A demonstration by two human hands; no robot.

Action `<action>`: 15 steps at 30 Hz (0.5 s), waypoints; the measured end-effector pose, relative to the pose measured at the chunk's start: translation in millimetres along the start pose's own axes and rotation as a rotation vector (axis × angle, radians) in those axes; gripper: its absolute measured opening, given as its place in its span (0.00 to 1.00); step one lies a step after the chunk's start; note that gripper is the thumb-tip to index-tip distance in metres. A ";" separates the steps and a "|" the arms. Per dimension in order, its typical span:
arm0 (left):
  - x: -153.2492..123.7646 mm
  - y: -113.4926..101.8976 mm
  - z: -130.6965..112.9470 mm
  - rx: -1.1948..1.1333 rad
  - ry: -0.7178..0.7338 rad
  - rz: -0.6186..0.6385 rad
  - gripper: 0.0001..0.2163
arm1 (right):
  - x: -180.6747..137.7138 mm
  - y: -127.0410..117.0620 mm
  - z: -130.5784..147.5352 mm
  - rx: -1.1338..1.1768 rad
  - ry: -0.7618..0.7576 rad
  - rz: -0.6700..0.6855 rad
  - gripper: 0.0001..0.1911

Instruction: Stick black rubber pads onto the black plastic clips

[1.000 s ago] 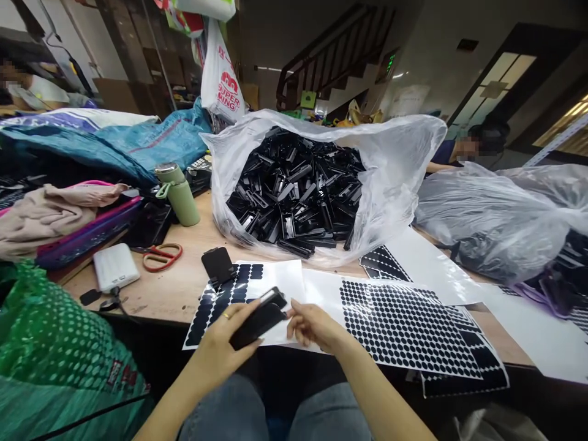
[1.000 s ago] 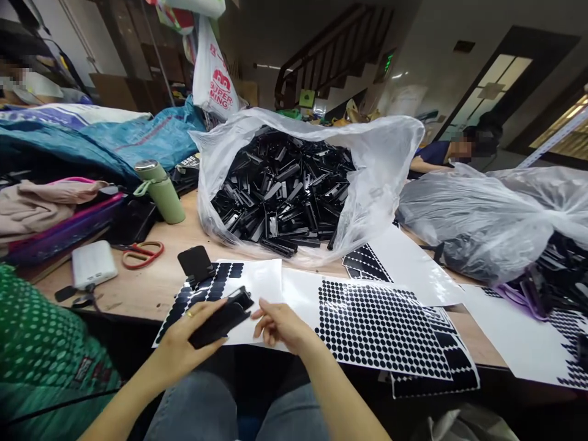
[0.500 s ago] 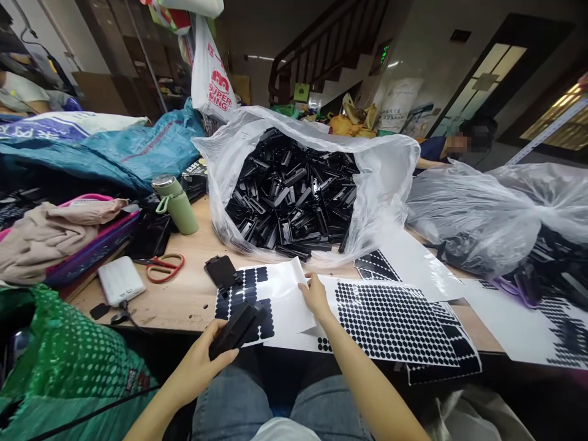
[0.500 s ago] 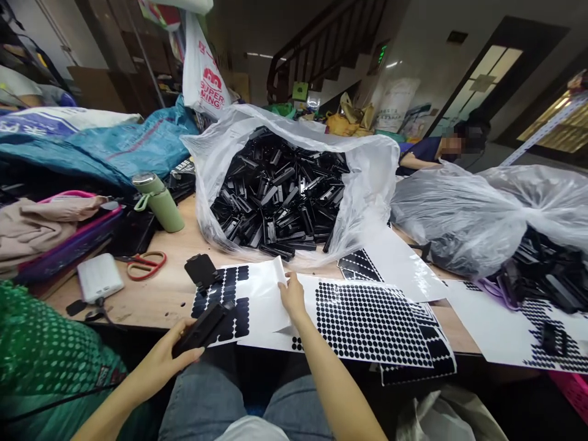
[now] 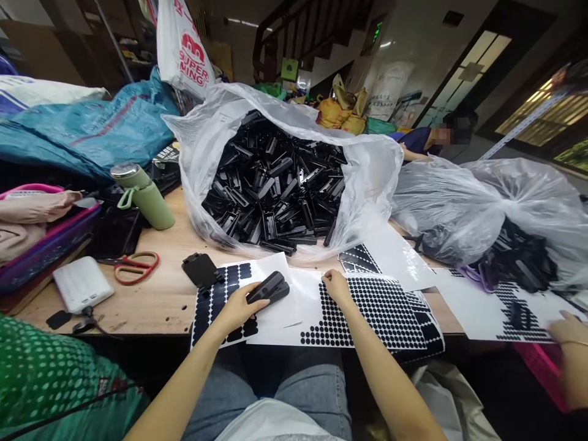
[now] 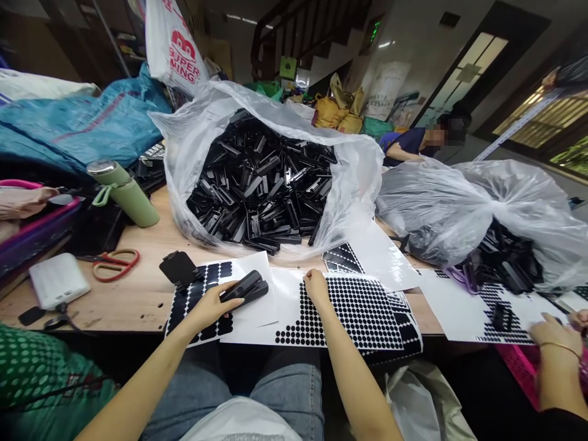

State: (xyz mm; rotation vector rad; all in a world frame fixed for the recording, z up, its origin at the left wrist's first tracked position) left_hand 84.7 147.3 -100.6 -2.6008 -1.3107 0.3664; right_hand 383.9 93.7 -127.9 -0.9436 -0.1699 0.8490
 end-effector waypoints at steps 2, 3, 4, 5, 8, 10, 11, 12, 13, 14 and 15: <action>4.3 4.1 1.8 0.036 0.007 0.005 0.32 | 2.0 0.8 2.2 0.011 0.001 0.008 0.02; 4.7 4.4 1.6 0.054 0.025 0.004 0.33 | 2.2 0.0 3.8 0.018 0.002 0.015 0.03; 4.3 4.0 0.8 0.070 0.051 0.004 0.32 | 1.4 -1.7 6.1 0.028 0.001 0.021 0.04; 3.4 2.7 -0.8 0.085 0.081 0.003 0.31 | -0.8 -3.8 9.9 0.039 -0.005 0.029 0.05; -0.2 -3.9 -7.3 0.129 0.159 -0.012 0.25 | -18.7 -6.3 33.4 0.090 -0.059 0.085 0.06; -2.7 -6.6 -13.3 0.161 0.201 -0.005 0.22 | -40.9 0.6 59.7 0.136 -0.131 0.173 0.07; -4.1 -6.9 -17.1 0.175 0.223 0.004 0.21 | -54.5 6.6 74.6 0.170 -0.176 0.233 0.08; -5.6 -6.6 -21.0 0.186 0.243 0.016 0.21 | -69.2 13.4 89.9 0.211 -0.227 0.299 0.08; -7.4 -6.3 -25.1 0.192 0.261 0.025 0.20 | -84.0 19.7 104.9 0.276 -0.283 0.367 0.08; -9.4 -6.0 -29.1 0.194 0.276 0.028 0.20 | -97.3 24.5 117.4 0.324 -0.326 0.410 0.07; -11.8 -6.0 -33.1 0.192 0.288 0.027 0.20 | -108.5 28.2 127.3 0.362 -0.354 0.440 0.06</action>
Point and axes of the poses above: each hand's wrist, its own x-axis towards the middle knuckle, its own y-axis out of the palm, z = x × y, the point moved 7 cm from there along x, towards the middle knuckle, and after that the axes turned 11 degrees about y, right-handed, at the moved point
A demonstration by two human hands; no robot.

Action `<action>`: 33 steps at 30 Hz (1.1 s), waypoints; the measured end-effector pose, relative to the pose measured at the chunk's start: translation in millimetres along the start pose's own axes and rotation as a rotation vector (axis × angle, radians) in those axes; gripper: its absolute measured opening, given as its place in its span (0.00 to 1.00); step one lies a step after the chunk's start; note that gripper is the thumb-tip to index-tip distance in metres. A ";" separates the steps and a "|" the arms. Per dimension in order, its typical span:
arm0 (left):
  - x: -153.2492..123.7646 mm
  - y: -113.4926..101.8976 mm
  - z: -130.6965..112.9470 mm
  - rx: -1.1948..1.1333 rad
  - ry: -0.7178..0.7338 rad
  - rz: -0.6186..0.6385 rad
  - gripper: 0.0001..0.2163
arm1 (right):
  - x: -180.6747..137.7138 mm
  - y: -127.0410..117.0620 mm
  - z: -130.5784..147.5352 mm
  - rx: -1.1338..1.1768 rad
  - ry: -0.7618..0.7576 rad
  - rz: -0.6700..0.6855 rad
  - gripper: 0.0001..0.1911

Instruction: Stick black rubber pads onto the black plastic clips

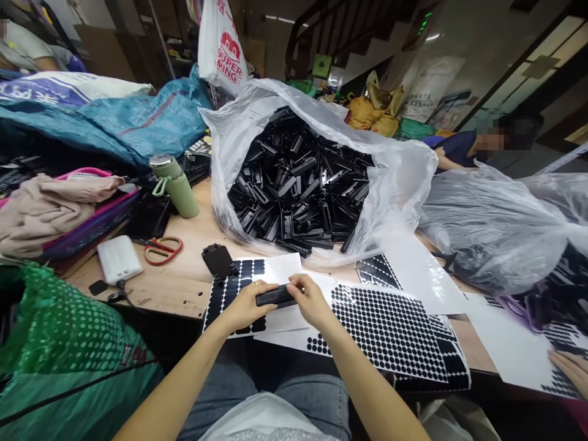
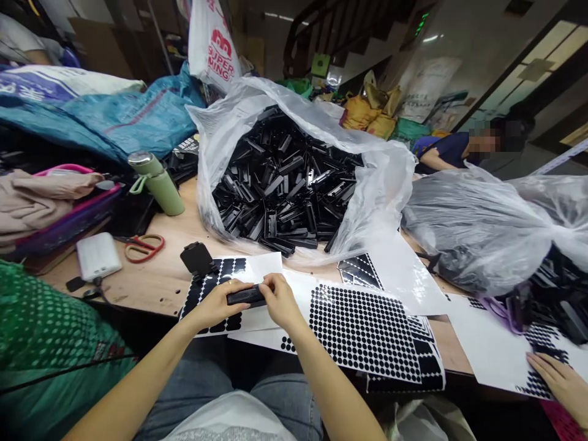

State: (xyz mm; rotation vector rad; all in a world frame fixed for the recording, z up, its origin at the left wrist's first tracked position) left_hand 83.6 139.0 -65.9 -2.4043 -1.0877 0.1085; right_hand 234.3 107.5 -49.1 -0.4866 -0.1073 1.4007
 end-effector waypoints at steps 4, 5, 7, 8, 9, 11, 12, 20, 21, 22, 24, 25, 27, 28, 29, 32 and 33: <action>-6.4 -5.6 -15.4 -0.032 0.025 -0.043 0.18 | -11.3 14.3 17.3 0.030 0.011 -0.008 0.06; -7.9 -7.2 -18.6 -0.042 0.027 -0.055 0.18 | -13.2 13.4 19.4 0.030 0.018 -0.012 0.06; -9.8 -10.2 -24.5 -0.052 0.040 -0.076 0.18 | -16.5 10.3 23.9 0.023 0.021 -0.009 0.05; -10.2 -11.3 -27.4 -0.052 0.050 -0.081 0.17 | -17.9 8.9 26.1 0.018 0.023 -0.005 0.05; -10.3 -12.1 -29.9 -0.050 0.058 -0.085 0.17 | -19.2 7.8 28.0 0.012 0.027 -0.001 0.05; -10.2 -13.0 -34.0 -0.043 0.071 -0.087 0.17 | -21.1 6.3 31.2 0.006 0.034 -0.001 0.05; -10.2 -13.1 -35.6 -0.039 0.075 -0.086 0.17 | -21.8 5.9 32.6 0.007 0.034 -0.005 0.05; -15.5 -16.0 -44.7 -0.023 0.108 -0.119 0.17 | -25.3 8.8 38.1 -0.002 -0.025 -0.036 0.06; -16.6 -16.1 -44.4 -0.025 0.105 -0.125 0.17 | -26.7 10.4 38.0 -0.009 -0.030 -0.035 0.06; -17.8 -16.4 -43.5 -0.026 0.100 -0.133 0.16 | -28.3 12.4 37.3 -0.018 -0.033 -0.031 0.06; -21.2 -17.5 -40.3 -0.025 0.084 -0.150 0.16 | -30.3 17.9 34.5 -0.032 -0.039 -0.018 0.06; -23.4 -18.9 -38.0 -0.023 0.072 -0.160 0.16 | -29.5 21.2 32.7 -0.043 -0.048 -0.013 0.06; -29.3 -23.0 -31.8 -0.019 0.034 -0.176 0.15 | -20.6 27.3 28.0 -0.081 -0.064 -0.036 0.03; -33.0 -25.5 -28.1 -0.018 0.006 -0.176 0.14 | -11.2 30.7 23.9 -0.125 -0.047 -0.063 0.03; -37.2 -28.5 -24.2 -0.017 -0.026 -0.175 0.14 | 1.5 35.1 18.8 -0.184 -0.010 -0.090 0.05; -52.1 -41.4 -14.0 0.006 -0.106 -0.196 0.15 | 48.9 57.3 3.1 -0.363 0.151 -0.106 0.11; -57.5 -46.7 -11.2 0.021 -0.125 -0.215 0.15 | 63.4 67.3 0.5 -0.396 0.183 -0.092 0.11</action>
Point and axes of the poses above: each hand's wrist, its own x-axis towards the middle knuckle, its own y-axis out of the palm, z = x × y, the point moved 7 cm from there along x, towards the middle knuckle, and after that the axes turned 11 degrees about y, right-handed, at the moved point
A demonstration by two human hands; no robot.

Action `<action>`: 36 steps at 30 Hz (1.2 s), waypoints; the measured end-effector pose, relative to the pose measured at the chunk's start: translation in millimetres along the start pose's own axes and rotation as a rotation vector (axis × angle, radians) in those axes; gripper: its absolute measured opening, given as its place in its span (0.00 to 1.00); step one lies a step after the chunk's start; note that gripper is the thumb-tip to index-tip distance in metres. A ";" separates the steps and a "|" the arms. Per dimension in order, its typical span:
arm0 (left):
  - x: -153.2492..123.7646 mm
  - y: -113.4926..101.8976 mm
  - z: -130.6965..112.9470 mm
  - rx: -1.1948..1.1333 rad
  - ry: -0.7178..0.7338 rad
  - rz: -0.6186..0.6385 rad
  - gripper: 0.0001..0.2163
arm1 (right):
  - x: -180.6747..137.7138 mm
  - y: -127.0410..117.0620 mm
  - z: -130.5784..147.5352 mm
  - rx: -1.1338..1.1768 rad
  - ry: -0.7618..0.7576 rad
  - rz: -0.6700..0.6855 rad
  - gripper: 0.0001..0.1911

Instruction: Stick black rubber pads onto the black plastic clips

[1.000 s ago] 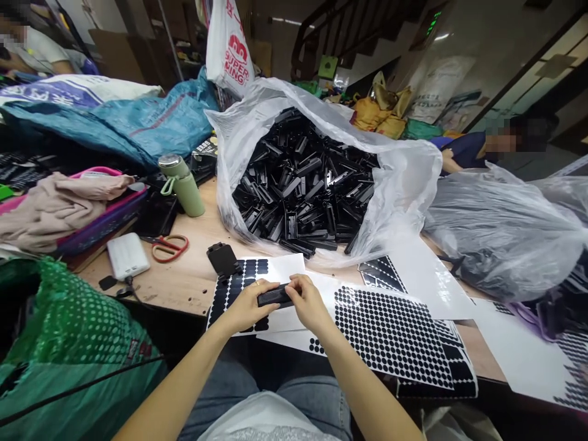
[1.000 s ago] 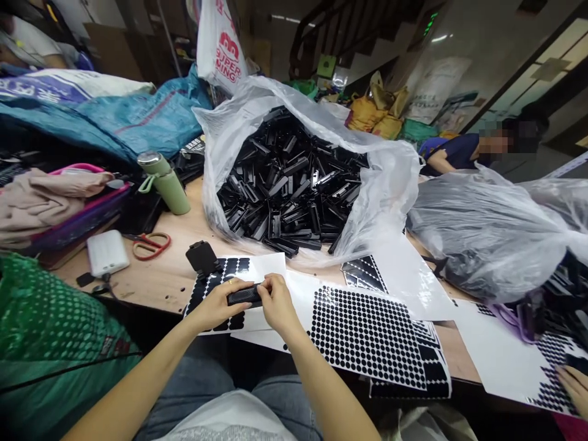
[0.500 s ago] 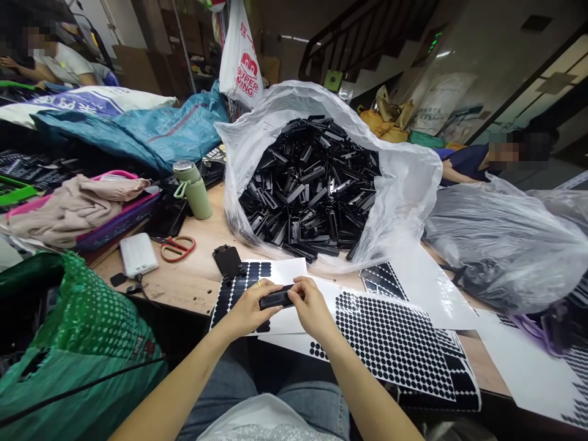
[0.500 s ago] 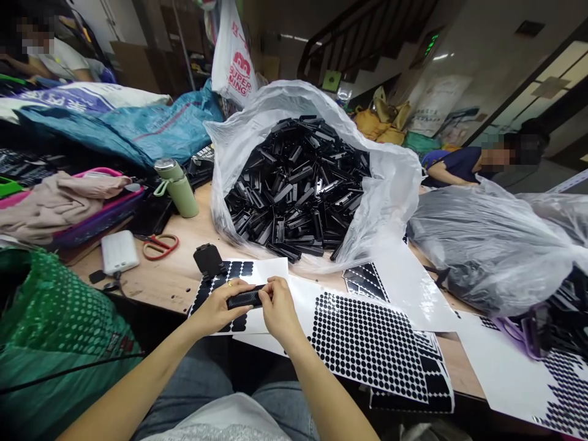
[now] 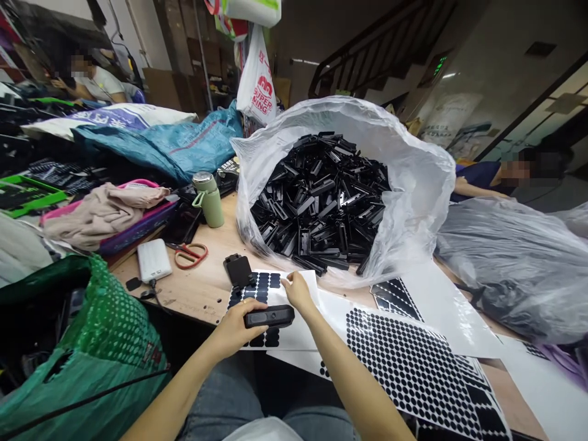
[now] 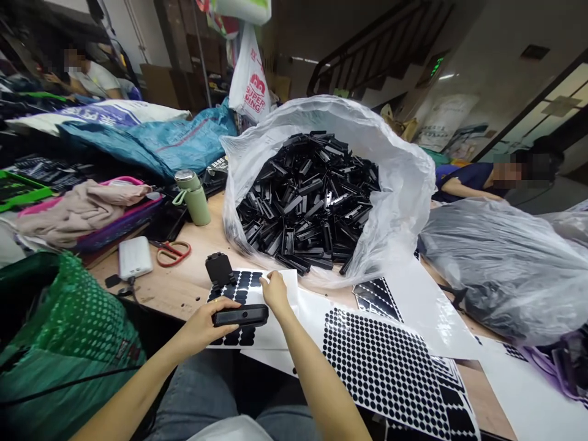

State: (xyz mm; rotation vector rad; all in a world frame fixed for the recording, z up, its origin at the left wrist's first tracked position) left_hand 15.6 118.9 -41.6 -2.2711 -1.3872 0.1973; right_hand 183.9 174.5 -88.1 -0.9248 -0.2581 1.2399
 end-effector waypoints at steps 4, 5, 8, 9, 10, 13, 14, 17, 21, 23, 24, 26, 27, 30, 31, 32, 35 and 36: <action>-16.2 -22.1 15.2 0.039 -0.057 -0.081 0.15 | 24.1 32.5 14.0 -0.100 0.076 0.000 0.14; -20.1 -27.0 19.5 0.048 -0.069 -0.106 0.15 | 23.2 36.6 15.0 -0.122 0.090 -0.013 0.15; -29.7 -40.7 31.6 0.065 -0.095 -0.190 0.15 | 14.1 41.5 13.9 -0.171 0.104 -0.045 0.14; -31.5 -44.4 34.6 0.064 -0.096 -0.212 0.15 | 11.2 41.6 12.7 -0.183 0.105 -0.051 0.14; -32.6 -47.5 36.6 0.059 -0.090 -0.230 0.15 | 8.9 41.4 11.4 -0.191 0.105 -0.054 0.14; -32.3 -55.5 37.6 0.045 -0.054 -0.271 0.15 | 5.8 40.3 7.6 -0.199 0.109 -0.051 0.12; -31.6 -57.5 37.3 0.042 -0.047 -0.282 0.15 | 5.4 40.0 6.4 -0.196 0.109 -0.047 0.11; -30.6 -61.7 38.2 0.038 -0.071 -0.308 0.15 | 3.8 39.0 3.4 -0.179 0.105 -0.053 0.13; -32.8 -64.3 40.8 0.026 -0.096 -0.347 0.15 | 3.0 40.1 -0.1 -0.130 0.109 -0.063 0.11; -34.9 -65.3 42.0 0.023 -0.092 -0.358 0.16 | 3.5 40.3 -0.5 -0.079 0.097 -0.052 0.07; -35.9 -65.8 42.8 0.023 -0.092 -0.359 0.16 | 3.3 39.3 -0.2 -0.045 0.086 -0.045 0.06; -37.9 -67.3 43.9 0.024 -0.098 -0.363 0.16 | 0.0 34.4 2.6 0.039 0.050 -0.028 0.06; -38.4 -68.0 43.7 0.021 -0.101 -0.366 0.16 | -3.7 30.3 5.4 0.087 0.025 -0.020 0.07; -36.6 -67.2 38.8 -0.006 -0.101 -0.369 0.16 | -23.8 15.4 19.8 0.213 -0.059 0.011 0.11; -34.6 -65.6 35.4 -0.018 -0.094 -0.363 0.16 | -33.0 11.5 26.5 0.269 -0.087 0.044 0.12; -32.0 -63.4 31.5 -0.029 -0.084 -0.356 0.16 | -42.9 8.8 34.0 0.339 -0.116 0.095 0.12; -23.2 -55.7 17.9 -0.053 -0.033 -0.343 0.17 | -73.4 3.1 57.4 0.555 -0.214 0.259 0.11; -20.6 -53.3 13.4 -0.062 -0.010 -0.342 0.17 | -82.1 0.7 63.3 0.588 -0.243 0.285 0.11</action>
Point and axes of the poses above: each hand's wrist, its own x-axis towards the middle knuckle, its own y-axis out of the palm, z = x × y, the point moved 7 cm from there along x, towards the middle knuckle, and after that the axes turned 11 degrees about y, right-handed, at the moved point
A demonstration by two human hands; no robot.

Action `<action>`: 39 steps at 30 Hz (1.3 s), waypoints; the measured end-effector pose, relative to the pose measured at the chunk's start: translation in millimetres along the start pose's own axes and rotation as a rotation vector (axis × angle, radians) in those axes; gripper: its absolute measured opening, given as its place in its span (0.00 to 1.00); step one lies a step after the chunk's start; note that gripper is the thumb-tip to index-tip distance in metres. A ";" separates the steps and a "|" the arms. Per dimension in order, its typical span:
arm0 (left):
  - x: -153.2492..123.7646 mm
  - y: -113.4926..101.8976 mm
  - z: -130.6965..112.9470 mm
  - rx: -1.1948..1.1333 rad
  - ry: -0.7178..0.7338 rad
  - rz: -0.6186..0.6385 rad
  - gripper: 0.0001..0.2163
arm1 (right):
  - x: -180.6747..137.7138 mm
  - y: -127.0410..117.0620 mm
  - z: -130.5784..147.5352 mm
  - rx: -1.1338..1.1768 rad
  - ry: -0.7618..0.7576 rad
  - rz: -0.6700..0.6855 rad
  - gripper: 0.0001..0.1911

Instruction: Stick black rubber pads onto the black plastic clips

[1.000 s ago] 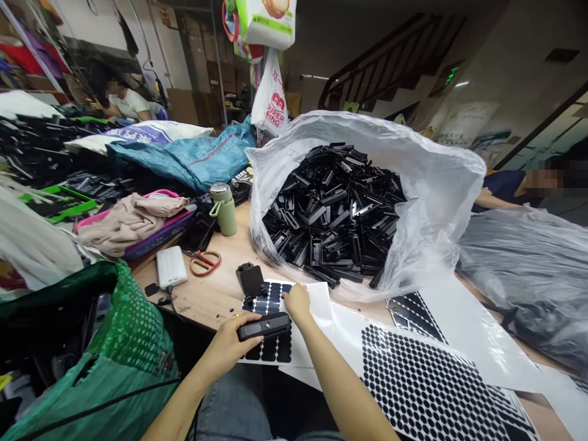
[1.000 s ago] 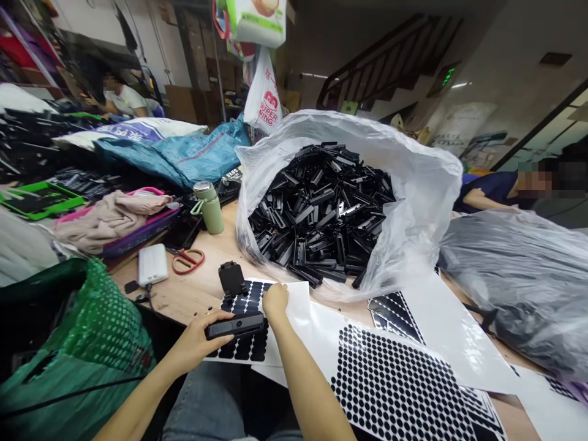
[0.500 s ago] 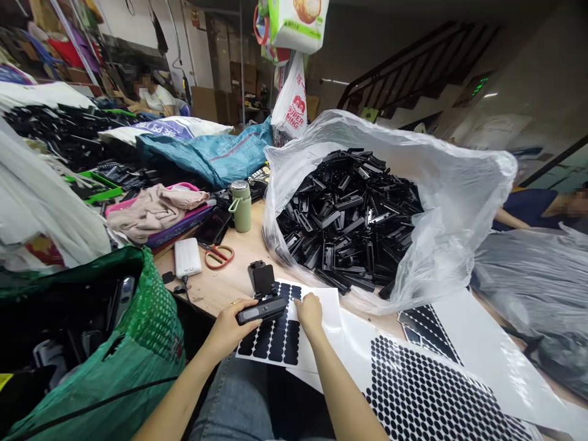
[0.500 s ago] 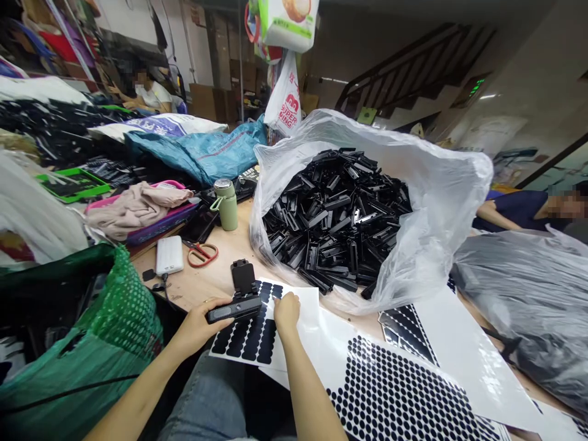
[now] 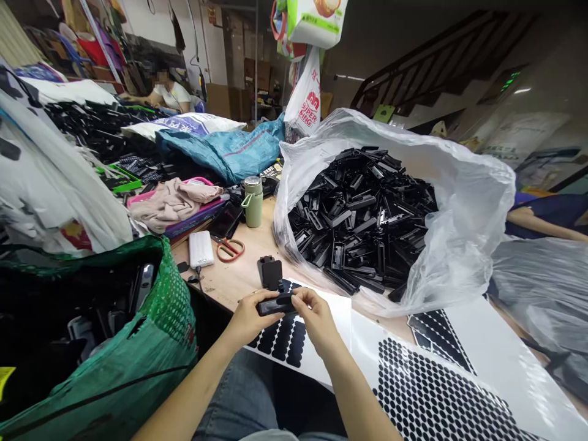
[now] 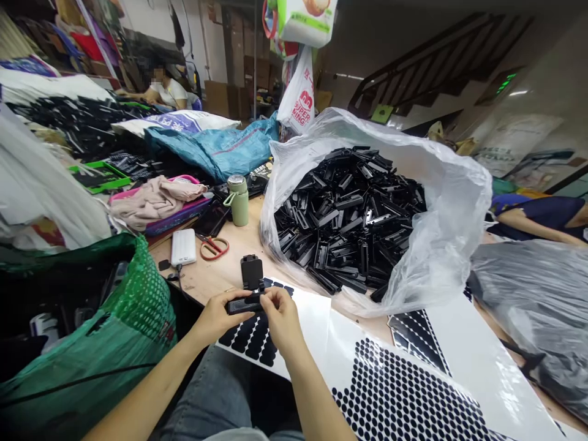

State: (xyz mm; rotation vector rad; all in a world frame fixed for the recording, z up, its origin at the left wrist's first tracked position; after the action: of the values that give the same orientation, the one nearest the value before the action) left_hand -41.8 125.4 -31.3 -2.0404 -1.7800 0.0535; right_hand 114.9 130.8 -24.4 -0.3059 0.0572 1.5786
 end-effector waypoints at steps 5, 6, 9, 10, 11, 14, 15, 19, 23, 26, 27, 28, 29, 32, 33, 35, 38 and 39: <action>1.9 9.2 -17.2 -0.041 0.115 -0.012 0.16 | -20.4 2.0 15.6 -0.040 -0.031 -0.005 0.09; 1.5 9.9 -19.6 -0.040 0.135 -0.016 0.16 | -22.5 0.7 16.1 -0.044 -0.027 -0.010 0.09; 0.4 11.8 -25.0 -0.035 0.183 -0.027 0.15 | -27.1 -2.5 16.8 -0.068 -0.024 -0.029 0.09; 0.2 12.6 -26.2 -0.033 0.196 -0.028 0.15 | -28.4 -2.9 16.9 -0.080 -0.022 -0.033 0.09; 0.1 13.7 -27.0 -0.032 0.206 -0.028 0.15 | -29.6 -3.5 16.9 -0.092 -0.020 -0.039 0.09; -0.2 15.9 -27.9 -0.033 0.228 -0.032 0.15 | -32.9 -4.8 17.7 -0.122 -0.019 -0.049 0.10; -0.2 16.4 -28.0 -0.034 0.236 -0.035 0.15 | -33.8 -5.2 18.1 -0.127 -0.022 -0.048 0.10; -0.1 18.3 -28.7 -0.032 0.270 -0.028 0.15 | -35.9 -7.1 19.2 -0.123 -0.033 -0.037 0.10; 0.2 19.6 -29.6 -0.037 0.277 -0.033 0.15 | -36.9 -7.7 19.6 -0.138 -0.041 -0.042 0.10; -0.1 20.8 -31.4 -0.033 0.277 -0.040 0.15 | -38.2 -8.4 21.1 -0.159 -0.065 -0.070 0.09; -0.2 21.2 -32.2 -0.029 0.279 -0.041 0.15 | -38.6 -8.7 21.4 -0.164 -0.069 -0.079 0.09; -0.4 21.6 -32.9 -0.025 0.280 -0.042 0.15 | -38.8 -9.2 21.5 -0.169 -0.071 -0.086 0.09; -0.4 22.1 -33.1 -0.019 0.278 -0.041 0.15 | -38.9 -9.5 21.3 -0.175 -0.068 -0.090 0.08; 0.3 23.7 -32.2 -0.012 0.266 -0.041 0.15 | -39.2 -10.3 21.0 -0.189 -0.061 -0.099 0.08; 0.8 24.4 -31.9 -0.015 0.267 -0.041 0.15 | -39.4 -10.4 21.1 -0.191 -0.065 -0.107 0.08; 2.1 25.7 -31.7 -0.025 0.274 -0.039 0.15 | -39.9 -9.7 21.6 -0.199 -0.085 -0.126 0.08; 4.4 27.2 -30.6 -0.029 0.255 -0.028 0.15 | -38.5 -9.3 21.3 -0.225 -0.145 -0.168 0.08; 5.0 27.1 -29.8 -0.035 0.236 -0.027 0.15 | -37.3 -12.4 21.1 -0.231 -0.172 -0.209 0.07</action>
State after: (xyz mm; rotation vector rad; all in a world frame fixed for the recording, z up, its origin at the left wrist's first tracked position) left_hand -6.4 119.2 -12.3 -1.9552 -1.6712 -0.2185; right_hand 123.8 99.8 6.4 -0.3433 -0.2841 1.3992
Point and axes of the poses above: each hand's wrist, its own x-axis towards the middle knuckle, its own y-axis out of the palm, z = x × y, the point moved 7 cm from there along x, towards the middle knuckle, and after that the axes turned 11 degrees about y, right-handed, at the moved point
